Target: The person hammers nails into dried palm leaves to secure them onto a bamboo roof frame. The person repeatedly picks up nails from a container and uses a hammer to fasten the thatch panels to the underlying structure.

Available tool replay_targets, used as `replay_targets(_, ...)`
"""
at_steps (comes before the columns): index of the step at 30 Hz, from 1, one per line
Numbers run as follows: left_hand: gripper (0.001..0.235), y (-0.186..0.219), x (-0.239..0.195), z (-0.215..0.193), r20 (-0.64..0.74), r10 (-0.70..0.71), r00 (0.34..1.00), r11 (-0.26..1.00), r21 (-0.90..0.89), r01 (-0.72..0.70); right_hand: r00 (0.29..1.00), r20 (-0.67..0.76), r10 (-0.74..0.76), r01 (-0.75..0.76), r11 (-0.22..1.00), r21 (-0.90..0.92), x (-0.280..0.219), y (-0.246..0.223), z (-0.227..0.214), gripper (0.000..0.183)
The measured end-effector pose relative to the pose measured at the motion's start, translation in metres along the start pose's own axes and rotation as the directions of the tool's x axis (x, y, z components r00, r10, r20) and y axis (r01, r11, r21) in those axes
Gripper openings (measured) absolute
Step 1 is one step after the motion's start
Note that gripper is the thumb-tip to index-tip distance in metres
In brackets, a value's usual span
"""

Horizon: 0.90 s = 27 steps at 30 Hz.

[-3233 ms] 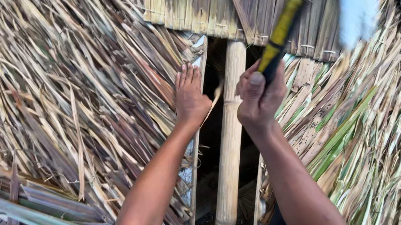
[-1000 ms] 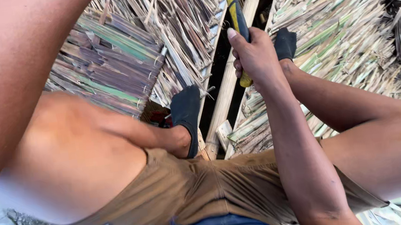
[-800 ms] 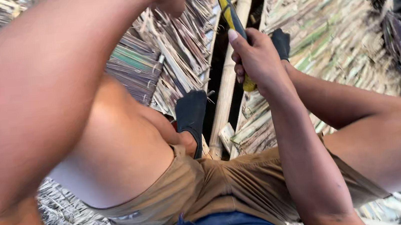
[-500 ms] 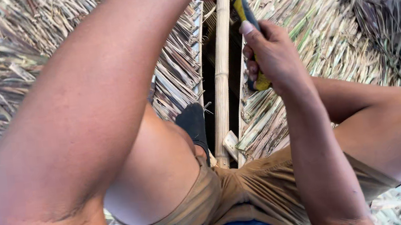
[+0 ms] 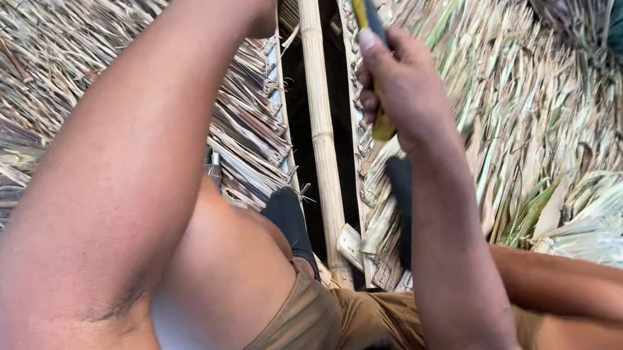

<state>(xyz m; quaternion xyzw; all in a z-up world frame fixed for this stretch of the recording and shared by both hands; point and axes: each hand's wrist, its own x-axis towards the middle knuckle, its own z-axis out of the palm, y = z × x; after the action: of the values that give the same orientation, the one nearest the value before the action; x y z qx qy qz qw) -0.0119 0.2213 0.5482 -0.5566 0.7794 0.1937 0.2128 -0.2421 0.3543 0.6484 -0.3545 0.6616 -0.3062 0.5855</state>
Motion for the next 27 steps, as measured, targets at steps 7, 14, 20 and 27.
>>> replay_targets(7,0.028,0.023,-0.002,-0.016,0.05,0.002,0.999,0.999,-0.046,0.0,0.978,0.106,0.18,-0.19,0.977,0.098,0.009,0.068,0.008,0.024)
replay_targets(14,0.026,0.036,-0.047,-0.023,0.071,-0.044,0.997,0.957,-0.282,0.062,0.965,0.181,0.188,-0.226,0.949,0.218,-0.003,0.078,0.015,0.021)
replay_targets(20,0.025,0.035,-0.103,-0.092,-0.216,-0.084,0.973,0.922,-0.388,-0.006,0.942,0.149,-0.3,0.243,0.918,0.313,-0.011,0.037,0.035,0.011)
replay_targets(27,0.02,0.051,-0.277,-0.1,-0.944,-0.1,0.314,0.749,-0.279,-0.601,0.853,0.382,-0.355,0.195,0.896,0.398,-0.058,-0.023,0.017,0.025)
